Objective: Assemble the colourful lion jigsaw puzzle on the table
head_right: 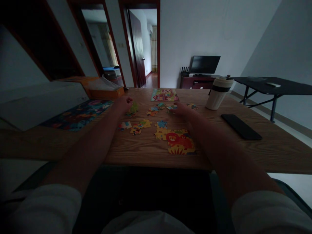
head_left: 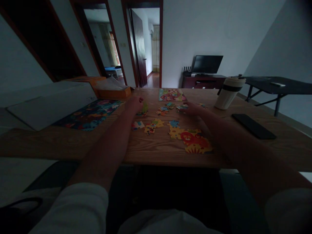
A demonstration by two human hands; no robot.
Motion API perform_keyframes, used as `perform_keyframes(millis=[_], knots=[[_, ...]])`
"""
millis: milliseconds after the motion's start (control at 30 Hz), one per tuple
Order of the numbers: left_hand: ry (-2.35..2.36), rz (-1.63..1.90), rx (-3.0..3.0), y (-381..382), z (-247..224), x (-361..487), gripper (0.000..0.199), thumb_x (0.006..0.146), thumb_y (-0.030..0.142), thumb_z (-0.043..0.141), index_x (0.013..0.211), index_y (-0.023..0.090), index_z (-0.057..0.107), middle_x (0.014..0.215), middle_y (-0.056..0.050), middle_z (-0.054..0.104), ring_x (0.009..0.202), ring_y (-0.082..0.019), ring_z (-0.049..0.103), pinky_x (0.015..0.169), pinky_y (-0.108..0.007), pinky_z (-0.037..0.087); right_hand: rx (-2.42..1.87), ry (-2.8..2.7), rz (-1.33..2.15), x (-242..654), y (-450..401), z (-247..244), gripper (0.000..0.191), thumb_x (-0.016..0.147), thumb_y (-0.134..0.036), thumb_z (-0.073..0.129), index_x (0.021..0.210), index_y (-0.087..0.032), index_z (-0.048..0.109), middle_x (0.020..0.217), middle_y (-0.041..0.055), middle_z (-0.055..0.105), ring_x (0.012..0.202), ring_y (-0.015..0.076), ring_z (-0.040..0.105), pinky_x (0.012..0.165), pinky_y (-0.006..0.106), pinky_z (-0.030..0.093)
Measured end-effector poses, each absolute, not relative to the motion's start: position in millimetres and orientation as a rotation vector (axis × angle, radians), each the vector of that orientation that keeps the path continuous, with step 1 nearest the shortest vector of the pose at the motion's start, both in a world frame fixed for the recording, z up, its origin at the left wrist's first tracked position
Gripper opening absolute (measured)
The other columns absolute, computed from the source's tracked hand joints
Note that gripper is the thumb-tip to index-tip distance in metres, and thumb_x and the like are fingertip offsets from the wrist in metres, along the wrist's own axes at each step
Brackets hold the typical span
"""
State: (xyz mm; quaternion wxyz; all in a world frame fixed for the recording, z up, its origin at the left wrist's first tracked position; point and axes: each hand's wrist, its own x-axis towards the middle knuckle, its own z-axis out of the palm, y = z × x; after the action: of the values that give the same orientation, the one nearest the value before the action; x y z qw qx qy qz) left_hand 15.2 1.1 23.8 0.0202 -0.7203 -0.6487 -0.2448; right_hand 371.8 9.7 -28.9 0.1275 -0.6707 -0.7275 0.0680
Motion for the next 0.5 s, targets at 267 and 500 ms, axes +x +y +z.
perform_keyframes(millis=[267,500], knots=[[-2.024,-0.69,-2.267,5,21,16,0.03,0.094,0.028,0.056,0.117,0.02,0.073,0.122,-0.013,0.073,0.11,-0.027,0.067,0.093,-0.037,0.05,-2.004,-2.161,0.173,358,26,-28,0.061,0.09,-0.053,0.063,0.139,-0.016,0.06,0.139,0.0187,0.062,0.122,0.0333,0.062,0.103,0.043,0.049],[-1.699,-0.176,-2.705,-6,-4,69,0.047,0.101,0.047,0.043,0.131,0.021,0.069,0.139,-0.017,0.064,0.127,-0.036,0.059,0.107,-0.052,0.043,-1.856,-2.164,0.044,320,21,-10,0.058,0.088,-0.05,0.069,0.135,-0.016,0.064,0.137,0.0212,0.063,0.128,0.0376,0.058,0.108,0.049,0.044]])
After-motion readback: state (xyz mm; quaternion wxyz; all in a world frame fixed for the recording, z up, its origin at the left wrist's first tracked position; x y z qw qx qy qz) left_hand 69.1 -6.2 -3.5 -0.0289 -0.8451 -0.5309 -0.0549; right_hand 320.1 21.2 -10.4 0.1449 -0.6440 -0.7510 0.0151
